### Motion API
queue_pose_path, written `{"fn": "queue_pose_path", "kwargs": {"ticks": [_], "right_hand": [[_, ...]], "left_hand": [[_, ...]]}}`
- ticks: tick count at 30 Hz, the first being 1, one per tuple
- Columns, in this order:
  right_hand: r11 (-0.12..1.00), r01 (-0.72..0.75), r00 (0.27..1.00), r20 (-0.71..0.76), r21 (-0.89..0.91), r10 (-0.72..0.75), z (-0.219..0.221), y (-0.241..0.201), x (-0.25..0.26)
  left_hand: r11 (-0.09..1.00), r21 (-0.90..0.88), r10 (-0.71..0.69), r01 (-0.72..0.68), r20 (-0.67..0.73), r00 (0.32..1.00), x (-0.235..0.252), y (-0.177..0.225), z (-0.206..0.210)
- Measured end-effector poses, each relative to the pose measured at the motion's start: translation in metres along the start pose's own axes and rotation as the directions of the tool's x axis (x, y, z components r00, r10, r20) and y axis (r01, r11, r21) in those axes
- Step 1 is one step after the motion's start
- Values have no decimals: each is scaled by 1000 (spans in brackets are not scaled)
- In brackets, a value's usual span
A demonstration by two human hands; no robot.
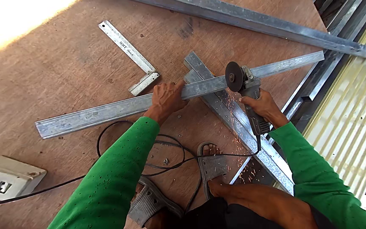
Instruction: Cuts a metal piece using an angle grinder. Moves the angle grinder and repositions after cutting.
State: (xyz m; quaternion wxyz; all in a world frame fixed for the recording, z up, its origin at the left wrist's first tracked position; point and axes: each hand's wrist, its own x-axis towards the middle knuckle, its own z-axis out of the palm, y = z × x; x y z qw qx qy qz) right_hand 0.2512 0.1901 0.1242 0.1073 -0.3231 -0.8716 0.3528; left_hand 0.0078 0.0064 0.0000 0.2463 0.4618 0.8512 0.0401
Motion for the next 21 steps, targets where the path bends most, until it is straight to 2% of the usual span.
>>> {"fn": "queue_pose_path", "kwargs": {"ticks": [1,2,3,4,6,11,21], "right_hand": [[985,-139,990,52,101,134,5,38,5],[934,-351,931,136,73,339,7,54,14],[876,-480,867,169,39,468,9,60,21],[840,-543,828,172,8,533,10,60,24],[823,-568,811,162,-20,563,11,56,26],[845,-533,833,154,-35,532,11,55,27],[839,-544,825,168,-22,539,11,55,30]], "left_hand": [[1000,-2,1,-1,-4,1000,0,0,0],[1000,-2,1,-1,-7,1000,0,0,1],[1000,0,1,-1,-8,1000,0,0,1],[1000,4,0,0,-7,1000,0,0,1],[1000,1,1,-1,0,1000,0,0,1],[1000,5,2,-2,-9,1000,-1,0,1],[1000,4,-4,4,-10,1000,0,0,2]]}}
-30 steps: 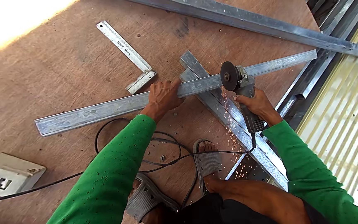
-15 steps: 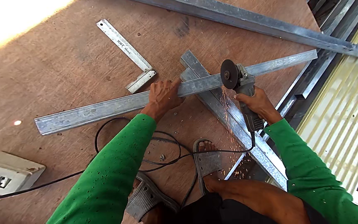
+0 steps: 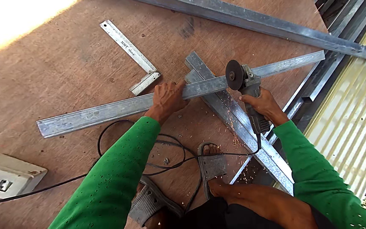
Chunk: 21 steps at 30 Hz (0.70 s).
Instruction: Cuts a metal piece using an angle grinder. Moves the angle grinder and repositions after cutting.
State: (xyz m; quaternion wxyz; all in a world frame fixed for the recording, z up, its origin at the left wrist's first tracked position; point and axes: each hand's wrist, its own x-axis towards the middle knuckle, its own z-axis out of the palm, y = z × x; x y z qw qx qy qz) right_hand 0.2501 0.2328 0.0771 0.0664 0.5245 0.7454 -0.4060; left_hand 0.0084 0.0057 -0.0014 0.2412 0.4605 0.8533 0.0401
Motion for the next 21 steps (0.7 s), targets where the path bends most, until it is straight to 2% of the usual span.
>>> {"fn": "queue_pose_path", "kwargs": {"ticks": [6,10,13,16,18,21], "right_hand": [[1000,11,1000,-9,18,-10,2,-1,1],[979,32,999,-26,200,-27,4,-4,-6],[974,42,998,-64,224,-28,-4,-2,-20],[979,46,995,-100,199,-27,-13,3,-36],[977,45,994,-111,209,-22,-18,7,-40],[979,39,994,-107,202,-17,-22,14,-44]], "left_hand": [[1000,-3,-2,2,-4,1000,-1,0,1],[999,-32,7,-10,-75,997,-3,-4,6],[999,-6,30,-31,-172,985,-3,-6,11],[997,26,72,-67,-351,933,1,-11,14],[996,53,85,-68,-425,901,1,-11,13],[997,46,73,-59,-409,910,-8,-3,5]]}}
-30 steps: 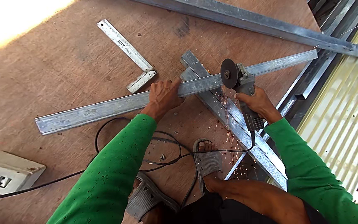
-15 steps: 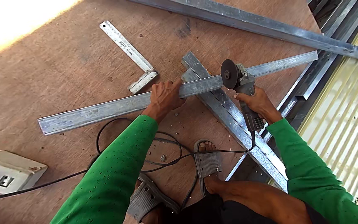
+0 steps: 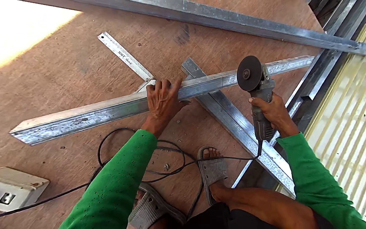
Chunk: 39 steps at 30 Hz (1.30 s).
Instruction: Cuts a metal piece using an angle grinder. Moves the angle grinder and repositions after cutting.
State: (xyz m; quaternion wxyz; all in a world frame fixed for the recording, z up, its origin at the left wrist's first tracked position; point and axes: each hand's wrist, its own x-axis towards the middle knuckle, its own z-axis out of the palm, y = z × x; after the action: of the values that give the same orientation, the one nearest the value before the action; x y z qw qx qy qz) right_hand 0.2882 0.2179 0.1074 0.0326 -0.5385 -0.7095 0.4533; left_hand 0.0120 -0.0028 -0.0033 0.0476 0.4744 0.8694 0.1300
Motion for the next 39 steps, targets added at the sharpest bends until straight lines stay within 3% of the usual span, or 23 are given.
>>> {"fn": "queue_pose_path", "kwargs": {"ticks": [6,9,17,39], "right_hand": [[999,-31,999,25,-31,32,2,14,-19],[998,-39,998,46,-44,41,5,12,-22],[992,-30,996,82,-123,40,3,19,-21],[976,-2,994,110,-217,26,11,29,-1]], "left_hand": [[993,-32,-98,111,275,956,7,6,-10],[994,-43,-79,100,353,932,5,14,-3],[999,-45,7,11,388,921,-3,12,10],[999,-29,-19,34,422,906,3,13,3]]}}
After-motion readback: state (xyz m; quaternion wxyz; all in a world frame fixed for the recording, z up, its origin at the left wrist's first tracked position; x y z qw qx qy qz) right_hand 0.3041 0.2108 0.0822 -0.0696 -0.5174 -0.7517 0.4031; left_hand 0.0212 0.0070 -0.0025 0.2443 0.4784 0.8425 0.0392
